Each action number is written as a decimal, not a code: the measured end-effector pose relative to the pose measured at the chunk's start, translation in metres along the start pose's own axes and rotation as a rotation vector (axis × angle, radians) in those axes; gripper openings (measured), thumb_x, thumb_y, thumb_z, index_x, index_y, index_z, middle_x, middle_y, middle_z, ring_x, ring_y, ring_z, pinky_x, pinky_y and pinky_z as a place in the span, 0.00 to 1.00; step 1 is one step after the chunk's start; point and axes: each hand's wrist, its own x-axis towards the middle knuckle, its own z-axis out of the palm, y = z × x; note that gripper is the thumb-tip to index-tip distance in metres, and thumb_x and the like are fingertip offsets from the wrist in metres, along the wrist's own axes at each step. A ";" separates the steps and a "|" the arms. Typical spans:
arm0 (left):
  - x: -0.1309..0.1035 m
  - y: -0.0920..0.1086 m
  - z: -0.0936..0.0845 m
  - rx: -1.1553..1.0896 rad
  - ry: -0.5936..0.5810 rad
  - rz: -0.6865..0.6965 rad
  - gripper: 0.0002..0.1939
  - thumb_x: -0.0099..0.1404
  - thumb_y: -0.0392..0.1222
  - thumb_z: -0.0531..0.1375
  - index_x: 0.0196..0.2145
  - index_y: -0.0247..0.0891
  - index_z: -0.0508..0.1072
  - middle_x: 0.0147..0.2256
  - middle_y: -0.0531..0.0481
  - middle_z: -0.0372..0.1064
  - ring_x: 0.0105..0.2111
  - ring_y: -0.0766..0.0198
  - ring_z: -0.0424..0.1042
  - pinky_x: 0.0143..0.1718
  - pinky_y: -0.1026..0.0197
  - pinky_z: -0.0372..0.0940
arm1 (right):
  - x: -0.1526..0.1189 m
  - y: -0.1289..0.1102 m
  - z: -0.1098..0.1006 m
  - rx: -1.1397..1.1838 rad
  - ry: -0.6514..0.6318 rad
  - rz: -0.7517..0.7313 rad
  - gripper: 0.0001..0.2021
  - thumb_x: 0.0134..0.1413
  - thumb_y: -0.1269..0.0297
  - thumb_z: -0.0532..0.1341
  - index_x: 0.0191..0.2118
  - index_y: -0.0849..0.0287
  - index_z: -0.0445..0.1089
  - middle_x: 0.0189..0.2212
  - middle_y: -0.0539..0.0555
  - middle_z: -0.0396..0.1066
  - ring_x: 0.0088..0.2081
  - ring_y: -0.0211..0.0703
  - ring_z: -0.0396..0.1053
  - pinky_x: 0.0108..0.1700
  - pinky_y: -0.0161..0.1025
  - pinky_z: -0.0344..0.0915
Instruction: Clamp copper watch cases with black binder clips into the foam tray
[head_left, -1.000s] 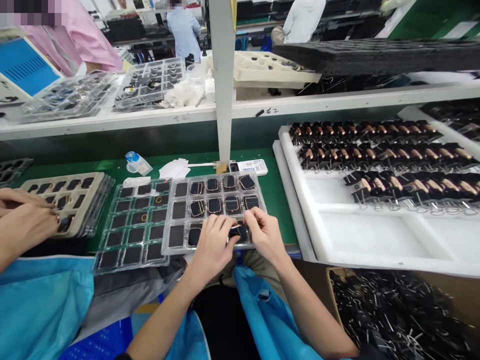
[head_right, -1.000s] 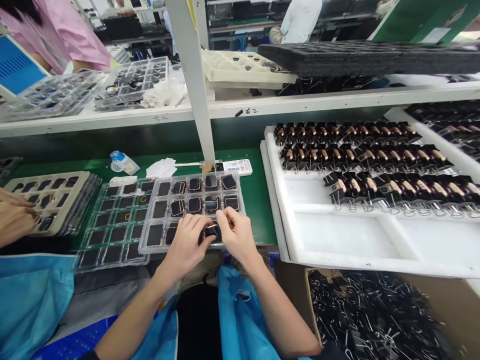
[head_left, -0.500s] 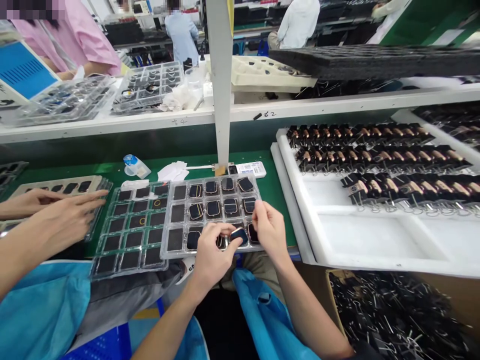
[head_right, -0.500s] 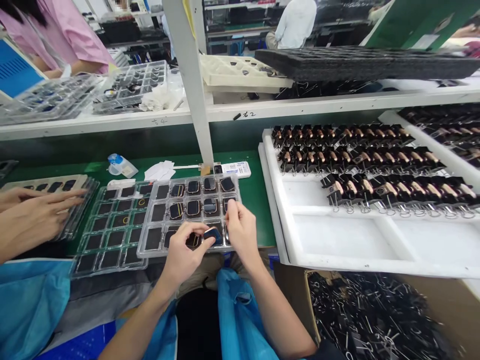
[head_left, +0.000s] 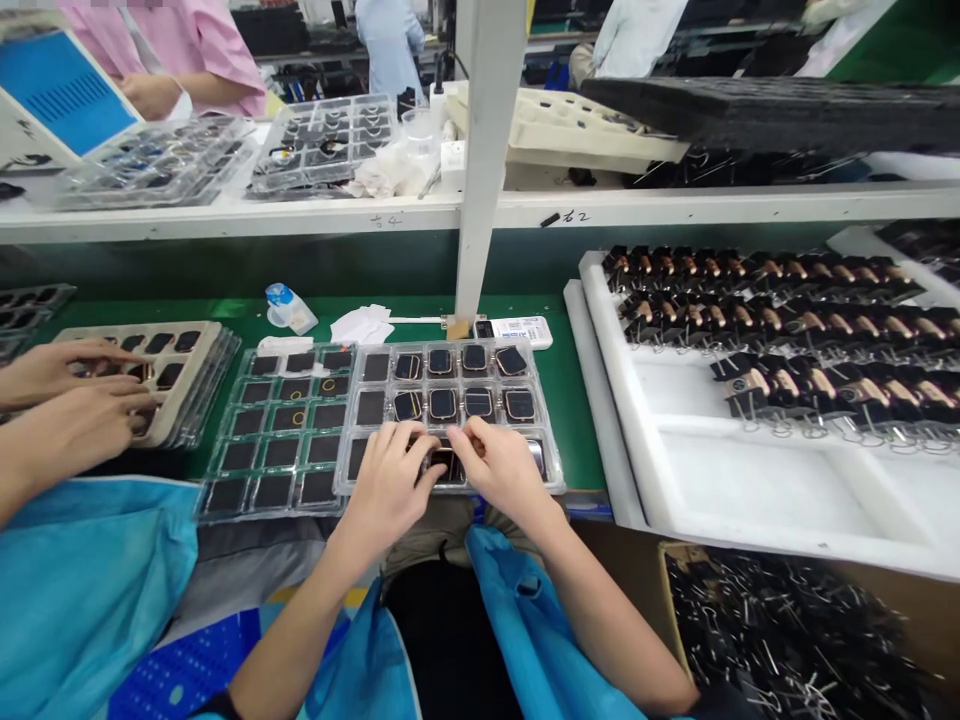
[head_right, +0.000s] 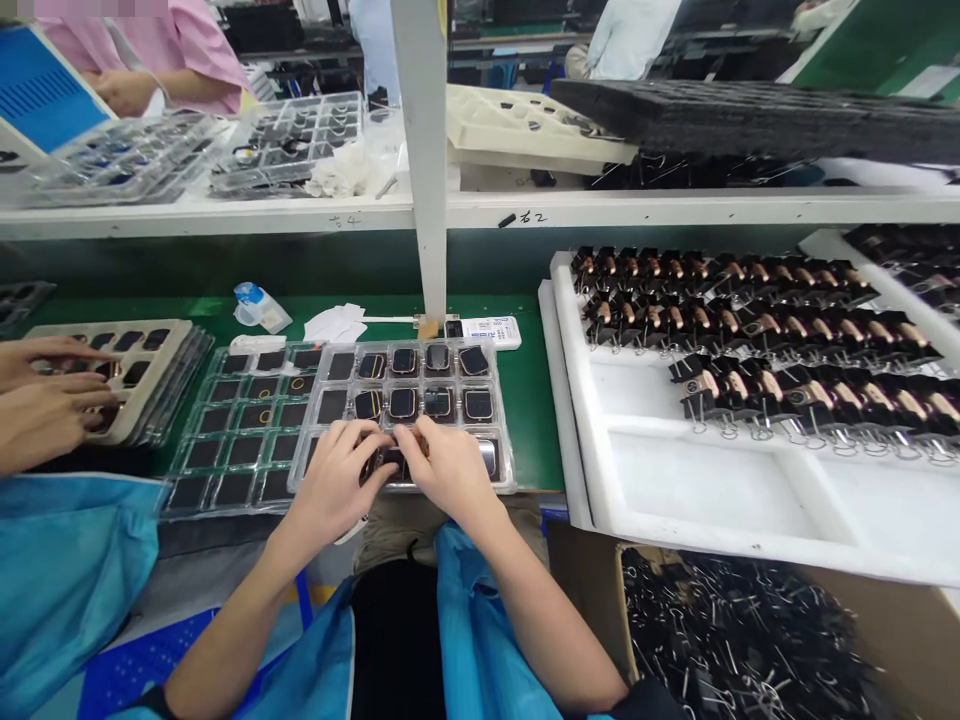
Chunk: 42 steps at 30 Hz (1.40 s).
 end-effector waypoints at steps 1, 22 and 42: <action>0.000 0.001 0.000 -0.080 0.021 -0.019 0.04 0.70 0.40 0.61 0.42 0.43 0.75 0.42 0.46 0.73 0.45 0.52 0.69 0.46 0.51 0.64 | -0.002 0.000 -0.001 -0.017 -0.010 -0.003 0.17 0.71 0.54 0.54 0.30 0.55 0.59 0.20 0.47 0.61 0.22 0.40 0.57 0.30 0.39 0.46; 0.019 -0.006 0.005 0.060 0.032 -0.124 0.13 0.72 0.46 0.60 0.51 0.41 0.74 0.46 0.45 0.72 0.47 0.52 0.71 0.44 0.54 0.67 | 0.073 0.007 -0.026 0.868 0.041 0.298 0.26 0.60 0.38 0.63 0.25 0.54 0.58 0.17 0.42 0.47 0.17 0.33 0.48 0.20 0.34 0.40; 0.066 -0.009 0.008 -0.766 0.199 -0.260 0.09 0.64 0.44 0.65 0.38 0.41 0.69 0.31 0.53 0.71 0.27 0.66 0.64 0.30 0.62 0.59 | 0.063 0.004 0.014 0.166 0.128 -0.176 0.20 0.73 0.55 0.48 0.27 0.54 0.55 0.24 0.48 0.60 0.27 0.41 0.59 0.33 0.38 0.53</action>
